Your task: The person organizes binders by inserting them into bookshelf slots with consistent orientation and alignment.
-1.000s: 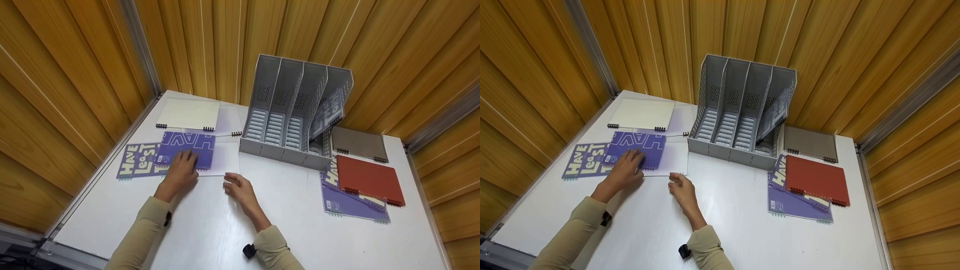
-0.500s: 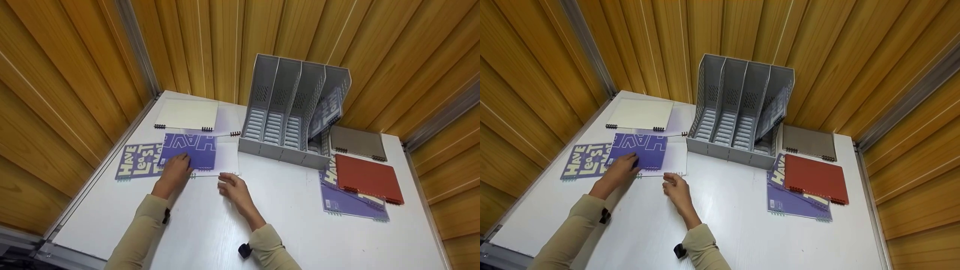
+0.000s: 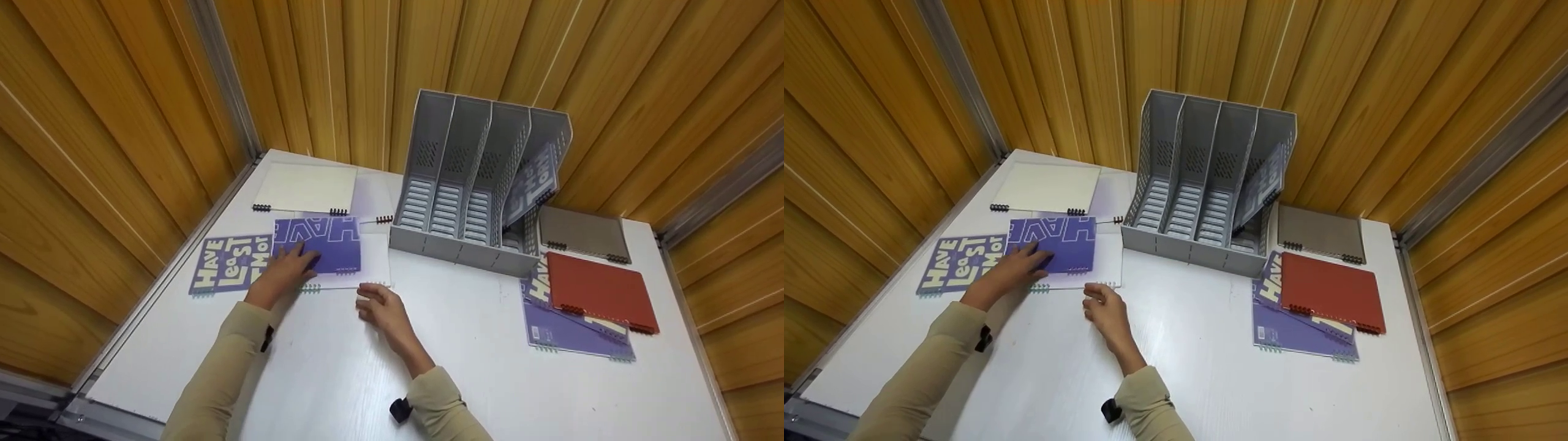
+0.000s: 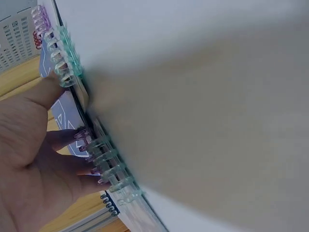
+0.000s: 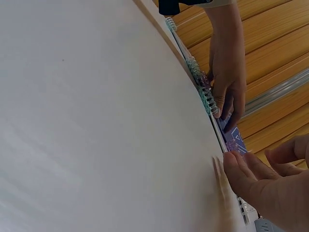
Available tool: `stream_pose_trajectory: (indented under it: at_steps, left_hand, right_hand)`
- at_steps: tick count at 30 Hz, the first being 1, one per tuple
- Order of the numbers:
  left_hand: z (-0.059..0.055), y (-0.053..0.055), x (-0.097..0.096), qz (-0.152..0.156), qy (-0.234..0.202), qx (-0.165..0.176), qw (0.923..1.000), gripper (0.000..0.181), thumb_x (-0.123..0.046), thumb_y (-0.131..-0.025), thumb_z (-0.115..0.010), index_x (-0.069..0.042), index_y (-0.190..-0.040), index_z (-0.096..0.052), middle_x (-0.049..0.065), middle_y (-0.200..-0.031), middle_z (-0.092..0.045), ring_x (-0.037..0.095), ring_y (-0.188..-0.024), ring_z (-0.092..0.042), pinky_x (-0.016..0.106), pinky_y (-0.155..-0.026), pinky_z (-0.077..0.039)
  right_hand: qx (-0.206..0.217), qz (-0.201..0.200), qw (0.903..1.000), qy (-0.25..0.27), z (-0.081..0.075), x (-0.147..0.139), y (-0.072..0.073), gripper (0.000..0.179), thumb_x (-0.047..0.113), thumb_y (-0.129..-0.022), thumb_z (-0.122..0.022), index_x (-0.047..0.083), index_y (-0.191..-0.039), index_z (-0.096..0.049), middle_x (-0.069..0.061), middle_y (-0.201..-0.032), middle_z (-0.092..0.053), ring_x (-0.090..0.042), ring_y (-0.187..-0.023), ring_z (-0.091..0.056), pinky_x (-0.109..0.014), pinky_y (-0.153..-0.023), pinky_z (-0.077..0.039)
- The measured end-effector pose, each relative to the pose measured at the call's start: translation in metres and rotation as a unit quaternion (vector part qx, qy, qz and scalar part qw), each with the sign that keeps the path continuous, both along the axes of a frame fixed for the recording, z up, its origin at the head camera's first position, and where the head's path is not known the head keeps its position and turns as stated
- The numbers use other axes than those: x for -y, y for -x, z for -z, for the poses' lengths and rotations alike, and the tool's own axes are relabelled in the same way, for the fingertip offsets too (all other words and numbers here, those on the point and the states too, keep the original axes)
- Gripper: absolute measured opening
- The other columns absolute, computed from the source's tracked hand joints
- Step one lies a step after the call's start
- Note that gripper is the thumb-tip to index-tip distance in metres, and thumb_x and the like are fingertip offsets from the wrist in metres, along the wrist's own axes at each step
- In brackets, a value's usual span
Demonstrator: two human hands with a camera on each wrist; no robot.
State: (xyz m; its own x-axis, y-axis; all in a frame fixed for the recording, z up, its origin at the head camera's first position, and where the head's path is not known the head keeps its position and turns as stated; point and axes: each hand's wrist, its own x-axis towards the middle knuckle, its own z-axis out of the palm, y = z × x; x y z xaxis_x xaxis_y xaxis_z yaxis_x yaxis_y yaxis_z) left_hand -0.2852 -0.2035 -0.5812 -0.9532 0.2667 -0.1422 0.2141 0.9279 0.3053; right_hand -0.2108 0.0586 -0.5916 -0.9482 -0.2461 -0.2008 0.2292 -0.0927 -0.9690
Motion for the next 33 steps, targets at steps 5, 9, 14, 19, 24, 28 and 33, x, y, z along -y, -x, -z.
stream_pose_trajectory:
  at_steps: [5,9,14,19,24,28,33]
  left_hand:
    - [0.002,0.0,-0.014,0.01,0.067,-0.05,0.9965,0.055,-0.034,-0.104,-0.056,-0.002,-0.147,-0.047,0.035,-0.153,-0.036,0.07,-0.127,-0.037,0.077,-0.094,-0.04]
    - [0.007,0.0,-0.028,0.016,0.097,-0.072,0.9925,0.049,-0.03,-0.105,-0.053,0.002,-0.142,-0.048,0.038,-0.147,-0.041,0.073,-0.119,-0.042,0.076,-0.085,-0.046]
    - [0.008,-0.001,-0.037,0.006,0.097,-0.056,0.9937,0.043,-0.009,-0.1,-0.047,0.006,-0.141,-0.046,0.037,-0.146,-0.042,0.074,-0.119,-0.041,0.078,-0.082,-0.045]
    - [0.008,-0.004,-0.038,0.006,0.082,-0.082,0.9932,0.047,0.003,-0.092,-0.054,0.011,-0.137,-0.046,0.036,-0.143,-0.046,0.072,-0.116,-0.046,0.076,-0.079,-0.048]
    - [0.006,-0.01,-0.039,0.003,0.073,-0.104,0.9919,0.045,0.005,-0.092,-0.056,0.01,-0.136,-0.047,0.032,-0.14,-0.049,0.066,-0.113,-0.052,0.072,-0.078,-0.052]
    - [0.004,-0.018,-0.046,0.002,0.036,-0.132,0.9906,0.043,0.011,-0.094,-0.049,0.011,-0.137,-0.047,0.031,-0.137,-0.052,0.059,-0.108,-0.057,0.065,-0.076,-0.055]
    - [0.002,-0.028,-0.056,0.024,0.012,-0.196,0.9802,0.039,0.013,-0.095,-0.045,0.017,-0.134,-0.047,0.034,-0.13,-0.057,0.054,-0.097,-0.063,0.057,-0.069,-0.058]
  right_hand:
    - [0.002,-0.008,0.9999,0.012,0.0,0.0,-0.002,0.038,-0.003,-0.102,-0.042,-0.008,-0.138,-0.053,-0.027,-0.139,-0.057,-0.04,-0.121,-0.062,-0.042,-0.095,-0.055]
    - [0.008,-0.011,0.9996,0.026,-0.001,0.001,-0.004,0.039,-0.004,-0.102,-0.041,-0.008,-0.138,-0.053,-0.029,-0.14,-0.056,-0.041,-0.122,-0.061,-0.043,-0.095,-0.055]
    - [0.017,-0.009,0.9992,0.034,-0.002,0.001,-0.005,0.04,-0.003,-0.101,-0.041,-0.01,-0.138,-0.052,-0.029,-0.14,-0.056,-0.041,-0.122,-0.061,-0.043,-0.095,-0.055]
    - [0.018,-0.008,0.999,0.041,-0.003,0.001,-0.005,0.039,-0.002,-0.101,-0.042,-0.009,-0.138,-0.053,-0.029,-0.138,-0.057,-0.04,-0.122,-0.062,-0.043,-0.095,-0.055]
    - [0.01,-0.008,0.9988,0.046,-0.004,-0.001,-0.004,0.039,-0.001,-0.102,-0.042,-0.01,-0.138,-0.052,-0.028,-0.138,-0.057,-0.042,-0.124,-0.06,-0.042,-0.097,-0.054]
    - [0.008,-0.008,0.999,0.044,-0.006,-0.004,-0.003,0.039,-0.002,-0.102,-0.041,-0.011,-0.139,-0.051,-0.029,-0.14,-0.056,-0.042,-0.125,-0.059,-0.043,-0.097,-0.054]
    - [0.004,-0.007,0.9984,0.056,-0.01,-0.009,-0.004,0.04,-0.002,-0.102,-0.038,-0.013,-0.139,-0.049,-0.032,-0.141,-0.053,-0.045,-0.126,-0.057,-0.045,-0.1,-0.052]
